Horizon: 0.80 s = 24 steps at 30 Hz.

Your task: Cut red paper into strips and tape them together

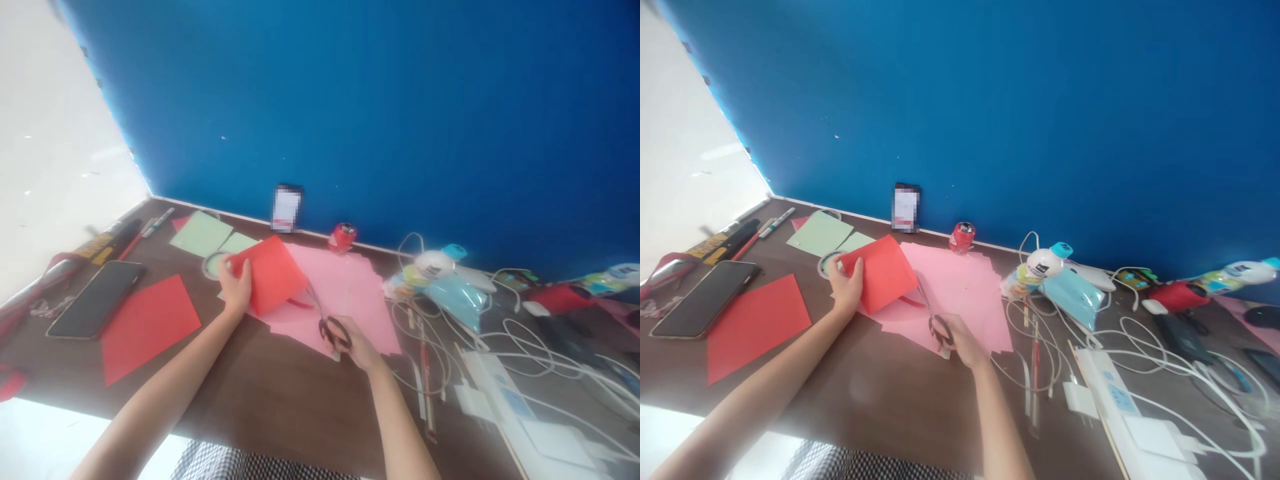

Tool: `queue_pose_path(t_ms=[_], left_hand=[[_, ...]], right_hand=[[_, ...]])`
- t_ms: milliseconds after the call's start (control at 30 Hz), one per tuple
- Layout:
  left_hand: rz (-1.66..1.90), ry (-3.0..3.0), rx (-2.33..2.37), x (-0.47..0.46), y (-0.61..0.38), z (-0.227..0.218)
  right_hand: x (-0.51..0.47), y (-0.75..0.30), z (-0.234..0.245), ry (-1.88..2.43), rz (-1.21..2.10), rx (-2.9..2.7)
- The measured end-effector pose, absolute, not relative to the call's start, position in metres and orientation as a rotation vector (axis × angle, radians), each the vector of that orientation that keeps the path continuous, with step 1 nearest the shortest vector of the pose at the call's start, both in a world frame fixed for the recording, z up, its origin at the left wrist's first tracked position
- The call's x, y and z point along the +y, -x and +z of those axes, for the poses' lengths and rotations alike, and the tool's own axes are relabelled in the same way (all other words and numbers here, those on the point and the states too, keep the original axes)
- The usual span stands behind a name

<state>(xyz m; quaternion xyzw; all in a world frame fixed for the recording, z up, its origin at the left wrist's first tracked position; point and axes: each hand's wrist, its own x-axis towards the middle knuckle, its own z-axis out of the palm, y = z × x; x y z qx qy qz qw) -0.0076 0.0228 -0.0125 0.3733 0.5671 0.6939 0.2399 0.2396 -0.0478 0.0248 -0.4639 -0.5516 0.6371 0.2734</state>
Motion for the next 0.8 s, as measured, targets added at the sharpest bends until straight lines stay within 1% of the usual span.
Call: queue_pose_path(t_ms=[400,567,800], left_hand=[[1.761,-1.038,1.504,0.014,-0.002,-0.007],[1.751,-1.067,1.574,0.014,-0.002,-0.009],[1.772,-1.070,1.531,0.015,-0.002,-0.010]], right_hand=[[-0.050,-0.233,0.012,1.168,1.716,-1.466],[-0.050,-0.232,0.013,1.176,1.708,-1.471],[-0.051,-0.232,0.015,1.174,1.711,-1.476]])
